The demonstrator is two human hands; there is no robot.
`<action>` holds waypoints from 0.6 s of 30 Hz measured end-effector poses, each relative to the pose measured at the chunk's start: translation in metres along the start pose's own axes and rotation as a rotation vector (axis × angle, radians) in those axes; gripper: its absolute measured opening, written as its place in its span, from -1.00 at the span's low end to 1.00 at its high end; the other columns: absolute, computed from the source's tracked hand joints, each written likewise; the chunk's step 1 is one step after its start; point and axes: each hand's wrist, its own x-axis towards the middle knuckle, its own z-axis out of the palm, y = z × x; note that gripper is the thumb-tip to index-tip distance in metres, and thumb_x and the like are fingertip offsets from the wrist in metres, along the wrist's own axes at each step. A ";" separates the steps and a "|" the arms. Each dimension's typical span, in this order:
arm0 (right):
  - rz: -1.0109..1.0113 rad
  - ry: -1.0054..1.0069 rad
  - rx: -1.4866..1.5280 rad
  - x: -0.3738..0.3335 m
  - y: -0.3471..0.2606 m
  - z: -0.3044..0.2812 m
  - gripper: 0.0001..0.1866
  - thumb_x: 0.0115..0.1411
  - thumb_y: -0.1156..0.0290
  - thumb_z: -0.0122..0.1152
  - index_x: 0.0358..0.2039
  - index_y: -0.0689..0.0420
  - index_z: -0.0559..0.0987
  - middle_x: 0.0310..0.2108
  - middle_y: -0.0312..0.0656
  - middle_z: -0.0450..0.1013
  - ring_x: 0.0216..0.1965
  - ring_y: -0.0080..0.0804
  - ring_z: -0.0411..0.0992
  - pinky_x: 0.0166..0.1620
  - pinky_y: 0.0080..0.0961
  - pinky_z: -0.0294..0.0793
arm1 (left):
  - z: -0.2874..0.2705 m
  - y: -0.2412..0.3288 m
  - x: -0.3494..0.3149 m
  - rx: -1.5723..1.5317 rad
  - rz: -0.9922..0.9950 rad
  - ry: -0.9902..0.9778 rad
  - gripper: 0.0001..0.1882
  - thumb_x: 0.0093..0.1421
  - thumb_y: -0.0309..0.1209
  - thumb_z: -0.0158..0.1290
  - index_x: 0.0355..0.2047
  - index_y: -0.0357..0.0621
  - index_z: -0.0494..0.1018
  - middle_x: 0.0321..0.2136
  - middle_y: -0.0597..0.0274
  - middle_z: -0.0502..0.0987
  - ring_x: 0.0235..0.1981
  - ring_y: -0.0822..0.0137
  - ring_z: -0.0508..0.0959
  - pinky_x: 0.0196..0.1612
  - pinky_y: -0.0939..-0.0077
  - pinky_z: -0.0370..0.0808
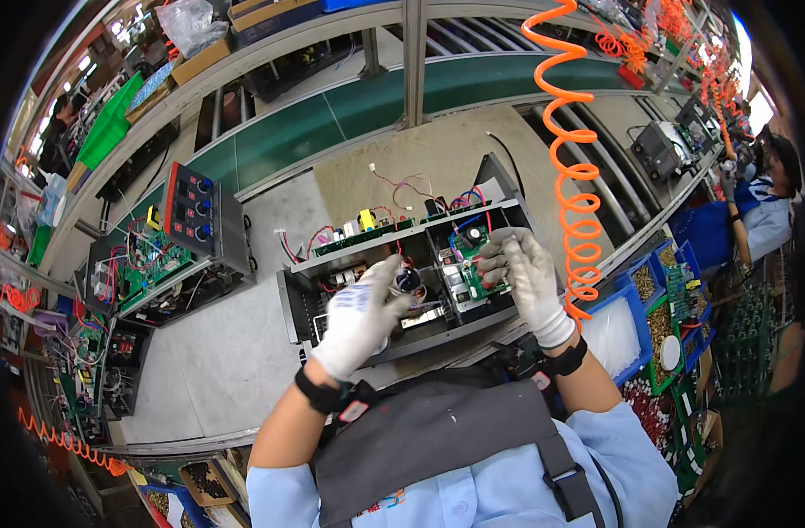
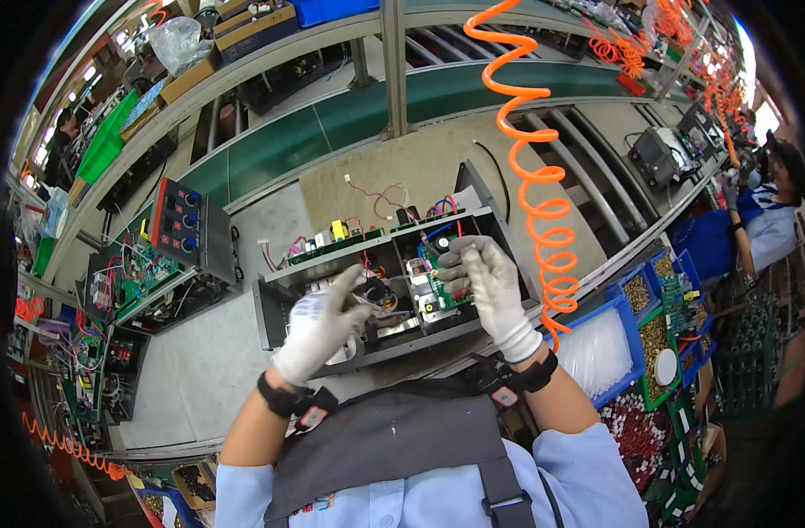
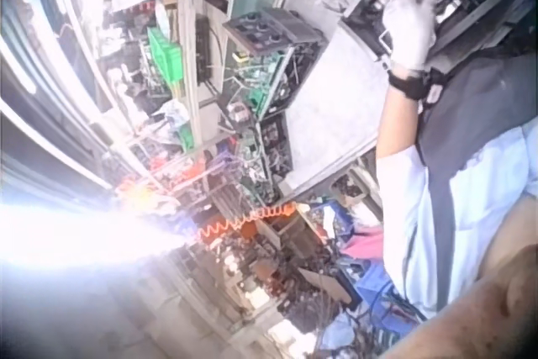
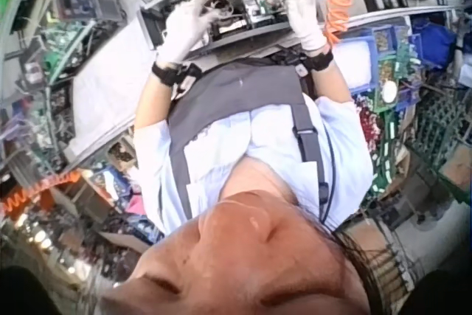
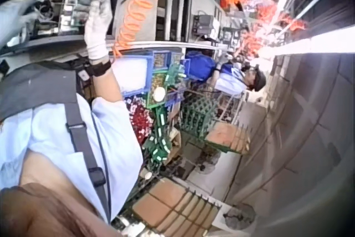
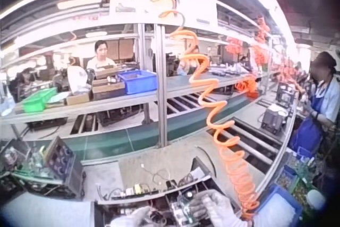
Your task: The worker is assembling the internal wiring and circuit boards of a solar inverter on a factory assembly line.
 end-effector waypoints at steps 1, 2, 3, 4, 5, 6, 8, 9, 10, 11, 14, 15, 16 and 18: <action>0.011 -0.012 0.021 0.002 0.004 0.001 -0.75 0.37 0.28 -0.09 -0.12 0.20 0.40 -0.34 -0.17 0.47 -0.41 -0.55 0.49 -0.38 -0.67 0.50 | 0.012 -0.001 0.006 0.136 0.074 0.020 -0.45 0.08 -0.29 0.12 0.11 -0.12 0.34 -0.28 0.06 0.58 -0.28 0.15 0.60 -0.21 0.39 0.49; 0.021 -0.023 0.041 0.003 0.006 0.004 -0.75 0.37 0.28 -0.09 -0.12 0.20 0.40 -0.35 -0.19 0.47 -0.42 -0.56 0.48 -0.39 -0.68 0.50 | 0.022 -0.004 0.011 0.272 0.148 0.037 -0.44 0.07 -0.27 0.13 0.10 -0.11 0.35 -0.27 0.06 0.58 -0.26 0.13 0.59 -0.17 0.36 0.49; 0.037 -0.029 0.020 0.005 0.008 0.005 -0.75 0.38 0.29 -0.10 -0.12 0.21 0.40 -0.37 -0.20 0.47 -0.45 -0.58 0.47 -0.40 -0.70 0.48 | 0.028 -0.009 0.017 0.343 0.209 0.061 -0.45 0.06 -0.25 0.15 0.08 -0.11 0.37 -0.29 0.10 0.59 -0.23 0.15 0.59 -0.13 0.35 0.48; 0.030 -0.049 -0.002 0.008 0.009 0.005 -0.75 0.38 0.30 -0.10 -0.12 0.21 0.40 -0.37 -0.21 0.46 -0.45 -0.59 0.46 -0.40 -0.70 0.48 | 0.029 -0.013 0.020 0.297 0.166 0.015 -0.45 0.06 -0.26 0.15 0.07 -0.12 0.37 -0.29 0.09 0.59 -0.24 0.13 0.59 -0.15 0.35 0.49; 0.023 -0.070 -0.023 0.010 0.009 0.007 -0.75 0.38 0.30 -0.10 -0.12 0.21 0.40 -0.37 -0.21 0.46 -0.46 -0.60 0.46 -0.40 -0.71 0.48 | 0.027 -0.017 0.023 0.251 0.122 -0.031 -0.46 0.05 -0.27 0.16 0.06 -0.12 0.37 -0.29 0.08 0.59 -0.25 0.11 0.59 -0.17 0.35 0.49; 0.017 -0.086 -0.045 0.011 0.009 0.008 -0.75 0.38 0.30 -0.10 -0.12 0.21 0.40 -0.38 -0.22 0.46 -0.46 -0.60 0.46 -0.41 -0.71 0.47 | 0.025 -0.021 0.026 0.204 0.079 -0.080 -0.46 0.05 -0.28 0.17 0.05 -0.13 0.37 -0.29 0.07 0.58 -0.26 0.10 0.60 -0.19 0.36 0.50; 0.044 -0.124 0.002 0.016 0.013 0.015 -0.77 0.38 0.31 -0.11 -0.11 0.19 0.38 -0.38 -0.23 0.46 -0.46 -0.62 0.45 -0.41 -0.72 0.47 | 0.024 -0.030 0.024 -0.071 -0.097 -0.167 -0.51 0.02 -0.43 0.16 0.00 -0.16 0.38 -0.29 0.10 0.57 -0.31 0.17 0.60 -0.24 0.40 0.50; 0.040 -0.149 0.016 0.019 0.019 0.017 -0.78 0.38 0.32 -0.12 -0.11 0.18 0.38 -0.38 -0.24 0.46 -0.47 -0.63 0.45 -0.41 -0.72 0.47 | 0.024 -0.031 0.024 -0.189 -0.140 -0.194 -0.52 0.00 -0.44 0.15 -0.02 -0.19 0.39 -0.24 0.07 0.56 -0.26 0.15 0.59 -0.19 0.36 0.50; 0.037 -0.175 0.030 0.022 0.023 0.020 -0.78 0.38 0.32 -0.12 -0.11 0.18 0.38 -0.38 -0.24 0.46 -0.47 -0.63 0.45 -0.41 -0.72 0.46 | 0.023 -0.031 0.023 -0.306 -0.184 -0.219 -0.54 -0.02 -0.46 0.14 -0.04 -0.21 0.41 -0.20 0.04 0.54 -0.20 0.13 0.57 -0.15 0.33 0.49; 0.092 -0.195 0.014 0.023 0.024 0.024 -0.79 0.38 0.32 -0.13 -0.11 0.16 0.37 -0.38 -0.24 0.45 -0.46 -0.64 0.44 -0.41 -0.71 0.46 | 0.026 -0.032 0.023 -0.320 -0.205 -0.203 -0.52 -0.04 -0.50 0.15 -0.04 -0.23 0.40 -0.18 0.03 0.53 -0.18 0.15 0.57 -0.11 0.38 0.48; 0.098 -0.276 -0.072 0.026 0.028 0.032 -0.79 0.38 0.31 -0.14 -0.11 0.16 0.38 -0.41 -0.25 0.44 -0.43 -0.62 0.45 -0.38 -0.69 0.46 | 0.041 -0.049 0.019 -0.345 -0.037 -0.105 -0.52 0.03 -0.58 0.13 0.01 -0.18 0.37 -0.30 0.27 0.54 -0.39 0.51 0.52 -0.29 0.60 0.47; 0.086 -0.290 -0.085 0.027 0.031 0.034 -0.78 0.38 0.32 -0.14 -0.11 0.17 0.38 -0.40 -0.25 0.44 -0.42 -0.62 0.45 -0.38 -0.68 0.46 | 0.036 -0.044 0.020 -0.330 -0.074 -0.149 -0.51 0.02 -0.54 0.15 0.01 -0.19 0.37 -0.21 0.19 0.53 -0.34 0.46 0.54 -0.23 0.56 0.48; 0.073 -0.302 -0.098 0.029 0.035 0.036 -0.78 0.38 0.33 -0.15 -0.12 0.18 0.39 -0.38 -0.24 0.44 -0.42 -0.61 0.44 -0.37 -0.67 0.45 | 0.036 -0.042 0.020 -0.289 -0.076 -0.136 -0.50 0.02 -0.51 0.16 0.02 -0.19 0.36 -0.20 0.16 0.53 -0.34 0.43 0.55 -0.23 0.54 0.48; -0.013 -0.295 -0.206 0.030 0.035 0.040 -0.77 0.37 0.35 -0.15 -0.12 0.20 0.41 -0.33 -0.22 0.43 -0.39 -0.61 0.44 -0.35 -0.66 0.44 | 0.035 -0.038 0.019 -0.201 -0.080 -0.110 -0.48 0.01 -0.47 0.18 0.03 -0.18 0.36 -0.18 0.11 0.54 -0.34 0.37 0.56 -0.22 0.50 0.49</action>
